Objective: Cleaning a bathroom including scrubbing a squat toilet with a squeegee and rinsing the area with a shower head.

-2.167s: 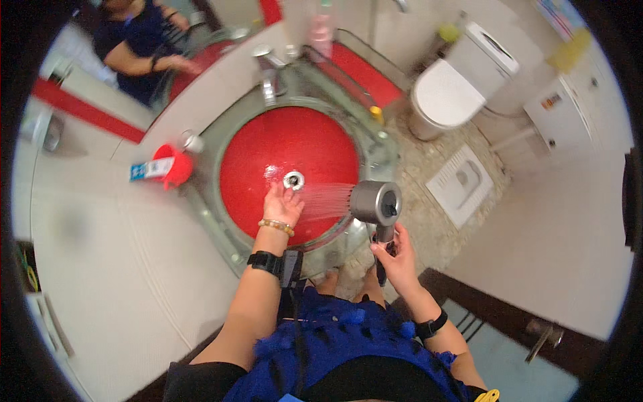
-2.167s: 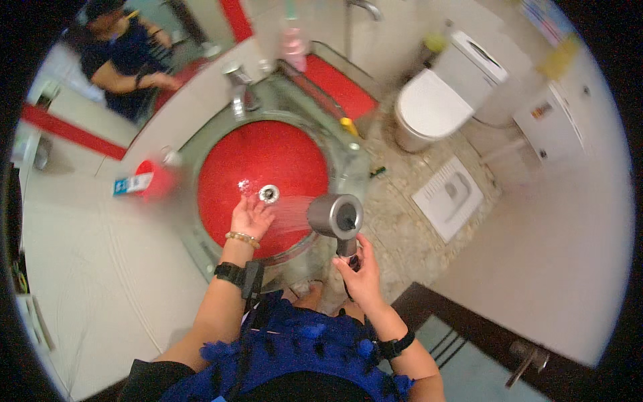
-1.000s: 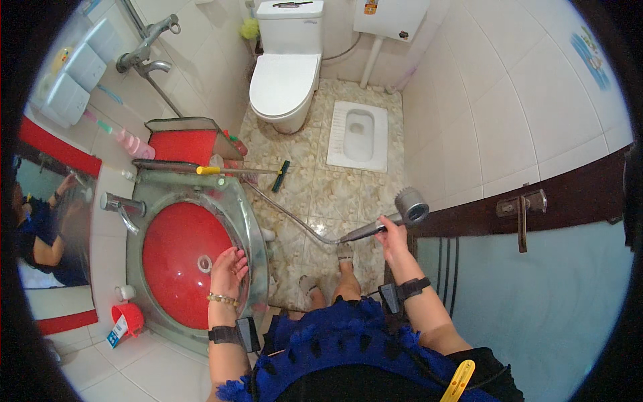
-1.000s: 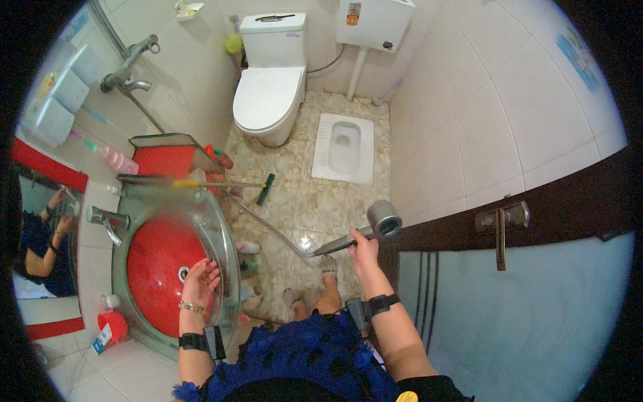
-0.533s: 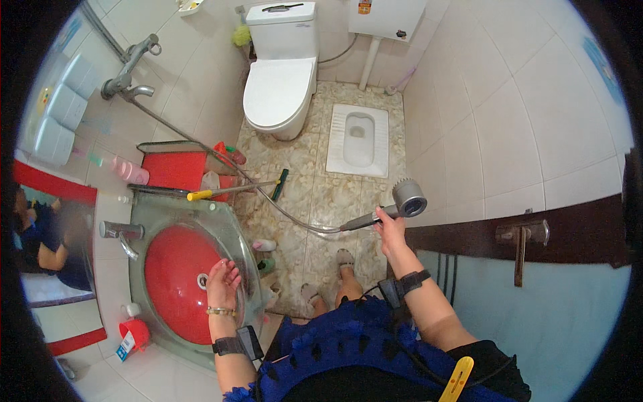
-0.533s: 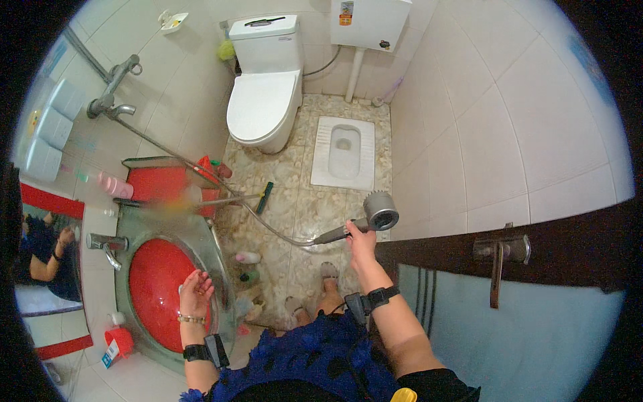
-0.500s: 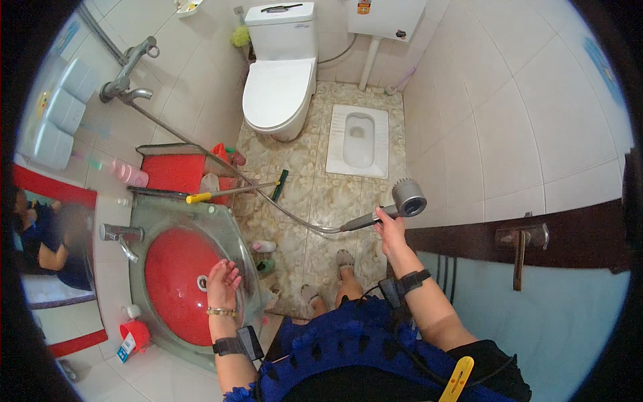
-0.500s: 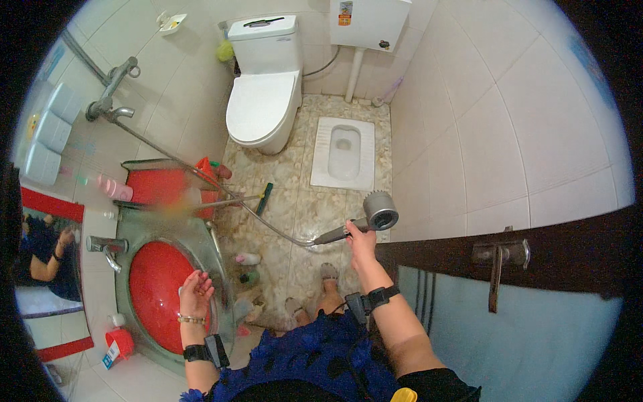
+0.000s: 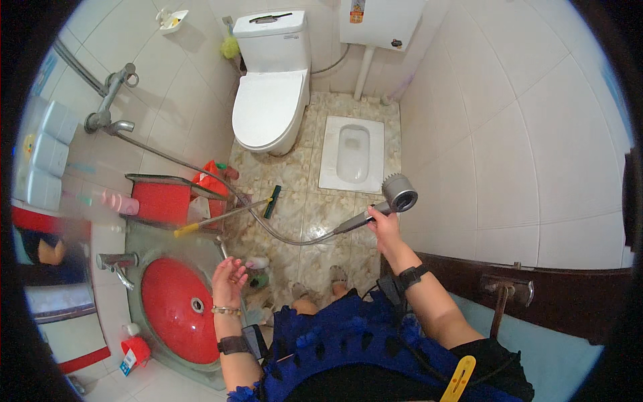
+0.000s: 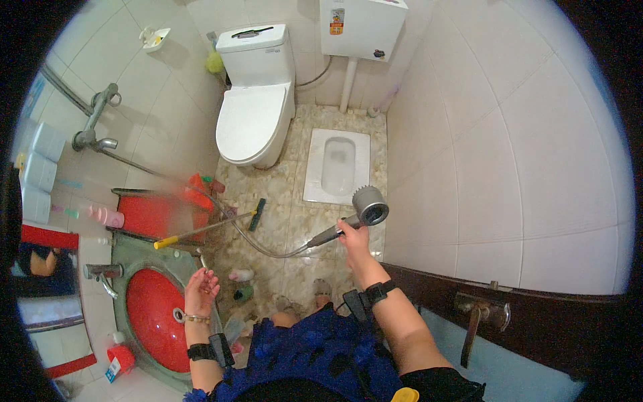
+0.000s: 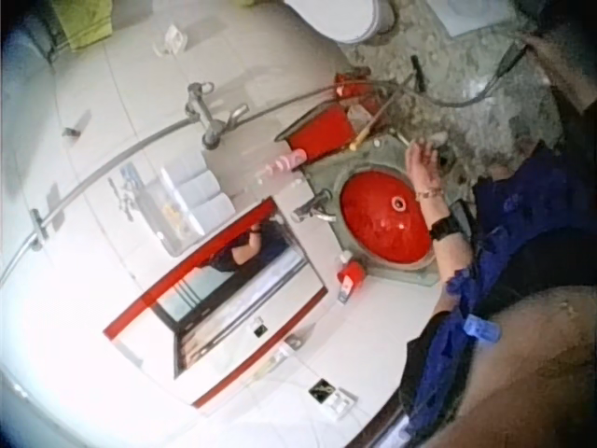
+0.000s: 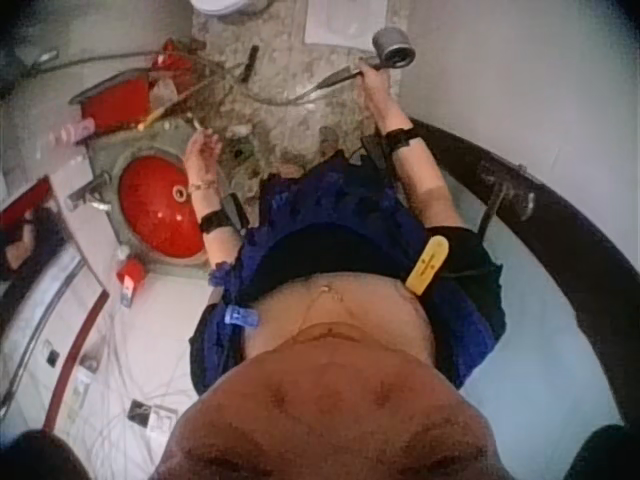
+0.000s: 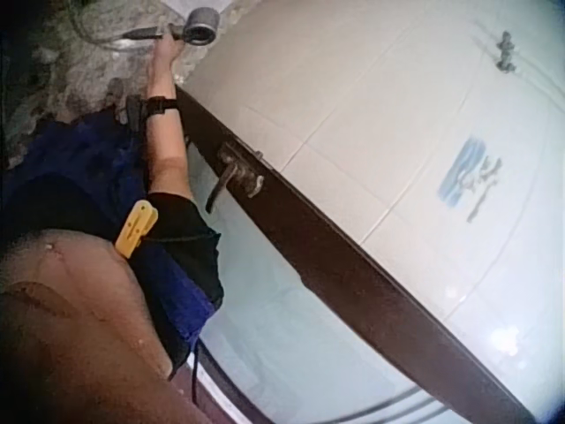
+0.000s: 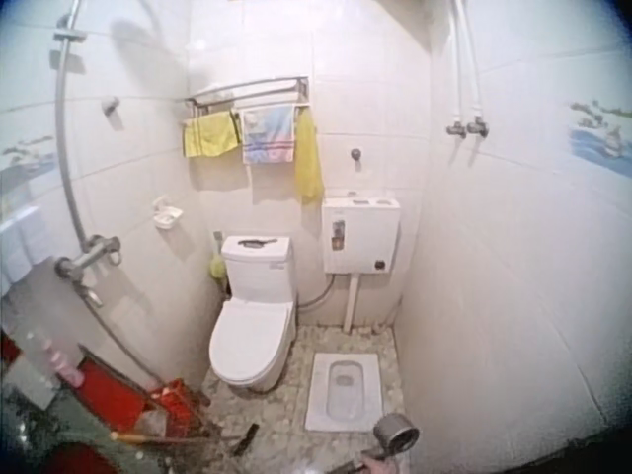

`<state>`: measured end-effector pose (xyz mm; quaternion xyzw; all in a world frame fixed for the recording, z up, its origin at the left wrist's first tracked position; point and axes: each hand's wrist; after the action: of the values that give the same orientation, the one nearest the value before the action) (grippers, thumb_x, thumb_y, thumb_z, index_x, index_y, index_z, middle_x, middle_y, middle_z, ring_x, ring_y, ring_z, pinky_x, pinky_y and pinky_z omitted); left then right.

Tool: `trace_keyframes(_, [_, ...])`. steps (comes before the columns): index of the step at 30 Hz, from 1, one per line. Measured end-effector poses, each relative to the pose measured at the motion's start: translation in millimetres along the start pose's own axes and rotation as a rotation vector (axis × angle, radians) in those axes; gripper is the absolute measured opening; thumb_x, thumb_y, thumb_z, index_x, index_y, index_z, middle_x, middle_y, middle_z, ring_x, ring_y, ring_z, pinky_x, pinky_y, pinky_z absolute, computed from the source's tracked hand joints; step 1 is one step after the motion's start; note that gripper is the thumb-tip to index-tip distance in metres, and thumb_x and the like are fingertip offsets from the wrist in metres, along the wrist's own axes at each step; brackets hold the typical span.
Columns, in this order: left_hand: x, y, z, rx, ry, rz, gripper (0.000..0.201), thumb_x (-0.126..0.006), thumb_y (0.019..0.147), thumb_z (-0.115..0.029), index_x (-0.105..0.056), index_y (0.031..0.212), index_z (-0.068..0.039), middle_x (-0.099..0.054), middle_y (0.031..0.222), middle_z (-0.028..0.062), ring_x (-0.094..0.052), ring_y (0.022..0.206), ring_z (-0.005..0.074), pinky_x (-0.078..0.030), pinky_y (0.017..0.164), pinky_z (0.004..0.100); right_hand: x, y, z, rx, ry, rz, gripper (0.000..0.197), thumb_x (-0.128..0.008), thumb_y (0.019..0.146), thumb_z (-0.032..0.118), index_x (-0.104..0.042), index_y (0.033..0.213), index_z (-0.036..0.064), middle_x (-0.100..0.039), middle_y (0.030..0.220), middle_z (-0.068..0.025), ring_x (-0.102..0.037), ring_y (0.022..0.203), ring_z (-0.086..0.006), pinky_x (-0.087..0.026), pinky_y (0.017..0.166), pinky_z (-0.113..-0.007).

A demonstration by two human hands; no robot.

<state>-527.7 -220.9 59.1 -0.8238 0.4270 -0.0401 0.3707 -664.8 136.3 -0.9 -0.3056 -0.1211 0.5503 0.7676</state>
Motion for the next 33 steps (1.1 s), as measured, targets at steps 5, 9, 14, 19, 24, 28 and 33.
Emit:
trace_keyframes(5, [-15.4,22.2,-5.6,0.052,-0.009,0.027,0.021,-0.05,0.083,-0.018,-0.05,0.103,-0.01,-0.058,0.092,0.0042,-0.057,0.076,0.0152,-0.048,0.064,0.0292,-12.7,5.1,13.3,0.007,-0.016,0.003,0.03,-0.065,0.071,0.016,-0.046,0.093,0.0081,-0.052,0.084,-0.0018,-0.048,0.077,-0.0127,-0.038,0.063,-0.029])
trace_keyframes(9, [-24.1,47.4,-23.2,0.051,0.021,0.096,0.022,-0.051,0.083,-0.02,-0.05,0.103,-0.01,-0.058,0.092,0.0043,-0.057,0.077,0.0151,-0.048,0.064,0.0289,-14.1,-9.7,-8.4,-0.076,-0.099,0.035,0.03,-0.065,0.071,0.012,-0.046,0.093,0.0051,-0.053,0.083,-0.0037,-0.051,0.072,-0.0142,-0.04,0.06,-0.028])
trace_keyframes(14, [-35.7,62.9,-43.0,0.055,0.062,0.143,0.025,-0.052,0.083,-0.022,-0.05,0.105,-0.01,-0.057,0.094,0.0046,-0.056,0.079,0.0151,-0.048,0.065,0.0283,-26.7,-4.8,-10.7,-0.09,-0.097,-0.026,0.031,-0.065,0.071,0.013,-0.046,0.094,0.0048,-0.053,0.085,-0.0043,-0.051,0.076,-0.0143,-0.04,0.064,-0.029])
trace_keyframes(19, [-25.2,78.4,-47.5,0.076,0.083,0.129,0.025,-0.052,0.083,-0.022,-0.05,0.105,-0.01,-0.058,0.094,0.0044,-0.056,0.079,0.0152,-0.048,0.066,0.0285,-50.8,7.6,18.5,0.033,-0.003,-0.004,0.04,-0.065,0.073,0.016,-0.04,0.102,0.005,-0.05,0.098,-0.0062,-0.05,0.088,-0.0153,-0.041,0.076,-0.032])
trace_keyframes(24, [-25.1,84.7,-44.3,0.131,0.097,0.123,0.023,-0.052,0.083,-0.019,-0.05,0.103,-0.008,-0.059,0.09,0.004,-0.056,0.075,0.0132,-0.047,0.062,0.0258,-59.5,5.1,19.2,0.04,-0.031,-0.049,0.037,-0.065,0.072,0.016,-0.043,0.099,0.004,-0.052,0.093,-0.0058,-0.051,0.083,-0.0147,-0.04,0.071,-0.03])
trace_keyframes(28, [-33.5,87.1,-38.1,0.168,0.123,0.129,0.023,-0.052,0.083,-0.02,-0.05,0.103,-0.008,-0.059,0.089,0.0039,-0.056,0.075,0.0131,-0.047,0.062,0.0257,-49.7,-17.7,-5.1,0.005,-0.127,-0.107,0.033,-0.066,0.071,0.016,-0.049,0.095,0.0022,-0.055,0.085,-0.0049,-0.052,0.076,-0.0145,-0.041,0.064,-0.028])
trace_keyframes(33, [-47.2,90.6,-31.3,0.205,0.183,0.179,0.025,-0.052,0.083,-0.021,-0.051,0.105,-0.009,-0.057,0.093,0.004,-0.055,0.081,0.0158,-0.045,0.068,0.0295,-12.9,-32.9,-44.3,-0.237,-0.218,-0.041,0.032,-0.067,0.069,0.018,-0.049,0.091,0.0029,-0.055,0.082,-0.0055,-0.052,0.076,-0.0153,-0.042,0.061,-0.03])
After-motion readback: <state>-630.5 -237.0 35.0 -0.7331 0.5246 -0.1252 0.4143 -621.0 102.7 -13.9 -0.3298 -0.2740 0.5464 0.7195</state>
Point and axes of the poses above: each hand's wrist, its own y-axis towards the middle knuckle, its own x-axis out of the back of the hand, z = x × y
